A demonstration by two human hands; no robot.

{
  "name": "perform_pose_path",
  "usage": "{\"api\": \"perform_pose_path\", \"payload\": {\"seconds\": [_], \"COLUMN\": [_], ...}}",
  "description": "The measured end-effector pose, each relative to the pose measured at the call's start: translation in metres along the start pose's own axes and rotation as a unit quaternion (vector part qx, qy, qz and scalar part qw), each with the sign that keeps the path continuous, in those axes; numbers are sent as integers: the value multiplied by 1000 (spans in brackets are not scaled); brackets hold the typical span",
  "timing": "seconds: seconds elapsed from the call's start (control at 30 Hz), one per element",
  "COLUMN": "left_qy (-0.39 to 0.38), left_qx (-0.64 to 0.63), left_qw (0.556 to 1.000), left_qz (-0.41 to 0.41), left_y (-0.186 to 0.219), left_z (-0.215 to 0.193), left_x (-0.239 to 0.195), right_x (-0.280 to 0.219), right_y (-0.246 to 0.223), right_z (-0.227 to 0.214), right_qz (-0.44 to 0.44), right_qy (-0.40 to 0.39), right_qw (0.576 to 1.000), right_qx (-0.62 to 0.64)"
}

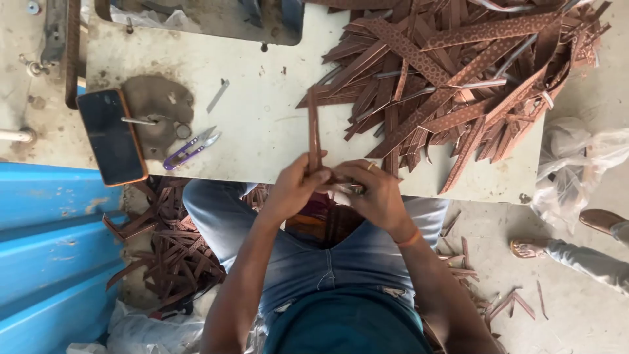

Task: Trim the ends of patterned leather strips using a small hand-held trimming blade.

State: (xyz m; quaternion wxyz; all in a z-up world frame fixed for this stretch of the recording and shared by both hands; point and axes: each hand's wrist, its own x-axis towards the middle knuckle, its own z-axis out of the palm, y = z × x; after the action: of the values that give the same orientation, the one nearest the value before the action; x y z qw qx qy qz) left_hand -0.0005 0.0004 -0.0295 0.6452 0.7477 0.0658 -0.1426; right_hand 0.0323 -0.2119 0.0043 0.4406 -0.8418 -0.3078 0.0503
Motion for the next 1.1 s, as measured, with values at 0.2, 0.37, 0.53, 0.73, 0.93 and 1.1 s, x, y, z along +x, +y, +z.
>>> {"api": "perform_pose_path", "payload": {"seconds": [0.2,0.37,0.53,0.73,0.93,1.1], "left_qy": [79,305,182,244,243,242], "left_qx": [58,375,314,256,107,185], "left_qw": [995,848,926,915,958,945], "left_qz": [21,218,103,192,110,121], "left_y": [-7,-42,-18,-12,6,-19], "left_z": [15,49,58,52,41,35], "left_x": [-4,-4,-11,-14,-17,-9], "right_x": [4,13,9,24,-7,-8], "right_y": [17,10,-6,-13,27,29], "right_z": [6,5,9,-22,-2,-5], "right_qz": [115,48,34,8,118,152], "right_qy": [67,126,54,32,3,19], "right_qw": [990,988,997,999,985,980], "right_qx": [-43,-69,32,-6,-126,-127]}}
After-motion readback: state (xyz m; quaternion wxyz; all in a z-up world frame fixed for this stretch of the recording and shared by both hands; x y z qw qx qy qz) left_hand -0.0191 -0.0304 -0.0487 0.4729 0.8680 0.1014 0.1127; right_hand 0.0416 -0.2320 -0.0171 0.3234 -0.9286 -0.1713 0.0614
